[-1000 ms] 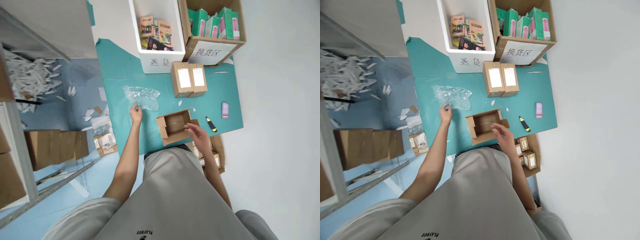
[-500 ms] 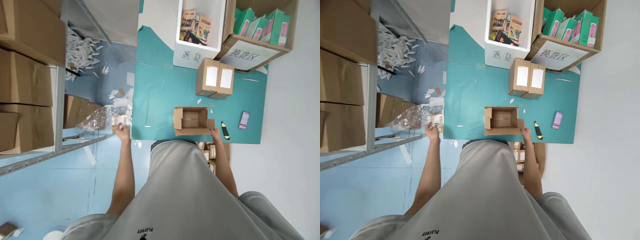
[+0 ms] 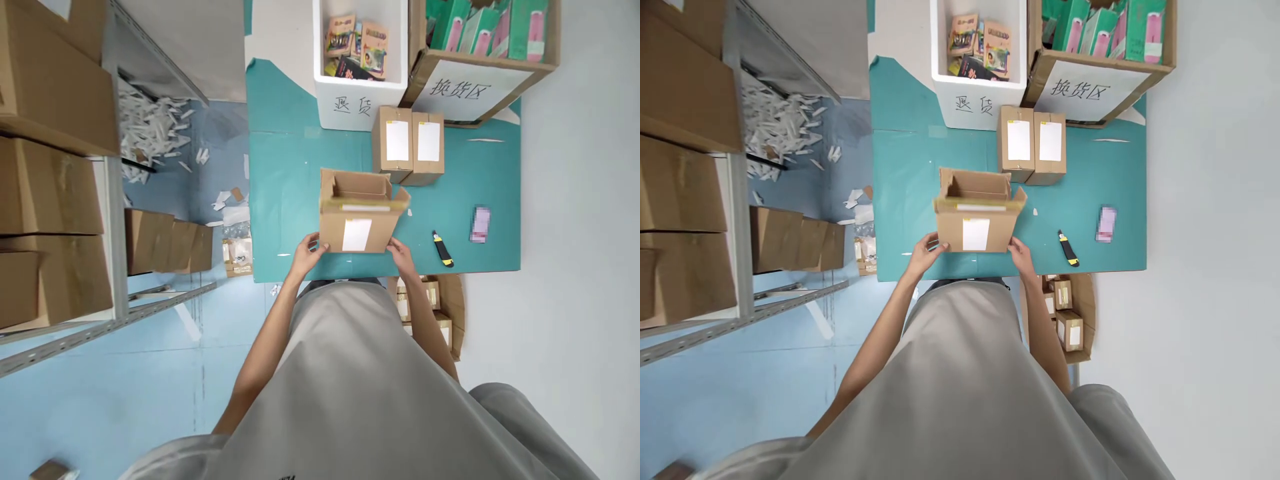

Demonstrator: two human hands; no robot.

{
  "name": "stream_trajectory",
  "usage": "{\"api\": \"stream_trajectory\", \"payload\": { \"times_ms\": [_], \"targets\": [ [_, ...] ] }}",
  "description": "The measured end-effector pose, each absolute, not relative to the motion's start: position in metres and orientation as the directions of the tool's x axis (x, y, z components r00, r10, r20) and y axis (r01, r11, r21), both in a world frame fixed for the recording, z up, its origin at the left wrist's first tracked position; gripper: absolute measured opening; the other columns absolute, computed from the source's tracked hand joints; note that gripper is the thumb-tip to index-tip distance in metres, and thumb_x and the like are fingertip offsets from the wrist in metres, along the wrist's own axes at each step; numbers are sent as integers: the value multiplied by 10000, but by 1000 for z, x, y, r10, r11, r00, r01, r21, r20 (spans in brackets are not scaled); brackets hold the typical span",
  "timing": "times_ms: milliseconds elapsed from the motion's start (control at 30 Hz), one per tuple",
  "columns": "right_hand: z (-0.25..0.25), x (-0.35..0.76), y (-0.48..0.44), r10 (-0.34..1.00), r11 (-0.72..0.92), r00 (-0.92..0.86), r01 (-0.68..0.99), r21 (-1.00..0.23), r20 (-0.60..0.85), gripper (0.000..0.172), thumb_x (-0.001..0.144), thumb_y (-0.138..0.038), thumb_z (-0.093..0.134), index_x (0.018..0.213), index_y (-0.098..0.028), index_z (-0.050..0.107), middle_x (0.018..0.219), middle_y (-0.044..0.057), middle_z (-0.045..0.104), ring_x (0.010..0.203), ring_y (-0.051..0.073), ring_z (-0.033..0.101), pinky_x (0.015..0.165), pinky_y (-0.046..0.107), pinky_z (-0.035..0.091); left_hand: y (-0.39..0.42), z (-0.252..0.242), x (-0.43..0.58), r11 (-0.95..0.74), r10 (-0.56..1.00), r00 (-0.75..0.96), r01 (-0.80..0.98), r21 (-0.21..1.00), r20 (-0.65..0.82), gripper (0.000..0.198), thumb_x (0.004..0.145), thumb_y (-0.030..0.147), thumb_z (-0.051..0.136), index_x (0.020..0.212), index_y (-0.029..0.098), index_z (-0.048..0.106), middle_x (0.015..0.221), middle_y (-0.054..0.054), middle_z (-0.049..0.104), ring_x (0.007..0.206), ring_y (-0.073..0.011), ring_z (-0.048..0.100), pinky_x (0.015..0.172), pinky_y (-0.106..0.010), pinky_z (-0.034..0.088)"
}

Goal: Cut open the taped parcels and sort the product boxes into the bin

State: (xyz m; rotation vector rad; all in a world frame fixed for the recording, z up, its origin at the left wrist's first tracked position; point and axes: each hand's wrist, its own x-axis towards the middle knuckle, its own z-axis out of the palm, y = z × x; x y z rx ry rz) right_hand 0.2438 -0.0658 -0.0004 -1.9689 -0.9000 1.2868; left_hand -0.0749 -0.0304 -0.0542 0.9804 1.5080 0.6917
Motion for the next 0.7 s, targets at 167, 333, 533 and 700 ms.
{"api": "stream_trajectory", "payload": {
  "times_ms": [167,333,533,700],
  "targets": [
    [-34,222,-50,787,-576,252,-26,-817,-563,404,870,-364,760,1222,-175,817,1451,163,817,1362,278,754,1249,462,559,-31,-53,-98,520,854,-87,153,840,-513,577,877,306,886,1411,166,720,1571,-198,712,1335,-352,764,1196,-531,614],
    [-50,201,-56,672,-654,364,-118,-747,-645,427,829,-410,845,1164,-186,706,1357,161,822,1294,238,754,1114,373,623,-42,-62,-89,593,802,-180,136,793,-569,570,915,308,882,1425,153,681,1613,-232,669,1384,-352,739,1176,-499,623],
    [-58,201,-72,662,-670,383,-82,-738,-644,405,886,-558,837,1001,-211,663,1065,89,808,992,216,783,845,303,652,-48,-68,-81,695,703,-310,107,711,-640,436,991,481,855,1209,159,660,1377,-228,737,1175,-296,762,921,-413,684],
    [-67,203,-77,751,-643,290,112,-758,-594,593,895,-807,751,748,-252,603,748,-6,666,771,187,659,754,310,596,-47,-68,-77,727,669,-322,96,680,-670,327,1023,477,807,997,186,658,1025,-114,764,964,-239,733,807,-329,626]
  ]
}}
